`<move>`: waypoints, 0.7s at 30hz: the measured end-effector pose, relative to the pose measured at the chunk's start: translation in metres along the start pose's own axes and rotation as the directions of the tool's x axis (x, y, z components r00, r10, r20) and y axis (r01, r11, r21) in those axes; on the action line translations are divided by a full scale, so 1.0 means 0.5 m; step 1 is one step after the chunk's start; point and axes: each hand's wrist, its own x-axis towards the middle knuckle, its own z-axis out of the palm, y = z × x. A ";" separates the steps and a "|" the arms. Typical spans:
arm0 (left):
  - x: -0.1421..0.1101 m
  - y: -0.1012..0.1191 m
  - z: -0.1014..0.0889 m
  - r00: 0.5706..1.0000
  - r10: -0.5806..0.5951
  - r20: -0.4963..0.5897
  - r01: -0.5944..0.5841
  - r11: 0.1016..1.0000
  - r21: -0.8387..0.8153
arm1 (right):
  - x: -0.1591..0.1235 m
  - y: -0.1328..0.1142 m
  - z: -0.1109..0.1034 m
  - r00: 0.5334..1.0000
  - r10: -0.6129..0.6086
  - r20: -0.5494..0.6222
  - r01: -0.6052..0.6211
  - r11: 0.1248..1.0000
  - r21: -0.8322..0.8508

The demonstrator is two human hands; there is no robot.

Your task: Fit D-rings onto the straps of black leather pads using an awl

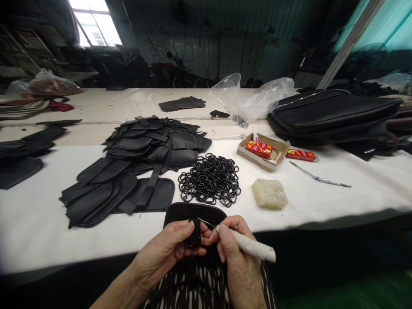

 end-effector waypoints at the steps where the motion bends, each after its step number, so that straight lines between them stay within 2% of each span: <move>1: 0.000 0.001 0.001 1.000 0.003 0.001 -0.003 1.000 -0.003 | -0.001 0.002 0.000 1.000 0.001 0.006 -0.001 1.000 -0.001; 6: 0.001 0.001 0.002 1.000 0.024 0.005 -0.024 0.999 -0.033 | -0.004 0.009 0.001 0.999 0.036 0.007 -0.036 0.999 -0.019; 14: 0.003 -0.005 0.000 0.999 0.047 -0.004 -0.048 0.997 -0.068 | -0.005 0.015 0.008 0.998 0.028 0.058 -0.032 0.997 0.074; 17: 0.004 -0.009 0.008 0.996 0.079 -0.046 -0.082 0.995 -0.063 | -0.007 0.014 0.002 0.996 -0.011 0.083 0.014 0.999 -0.036; 21: 0.005 -0.014 0.021 0.988 0.102 -0.116 -0.108 0.993 -0.045 | -0.014 0.005 0.002 0.987 -0.120 0.105 0.143 0.960 -0.242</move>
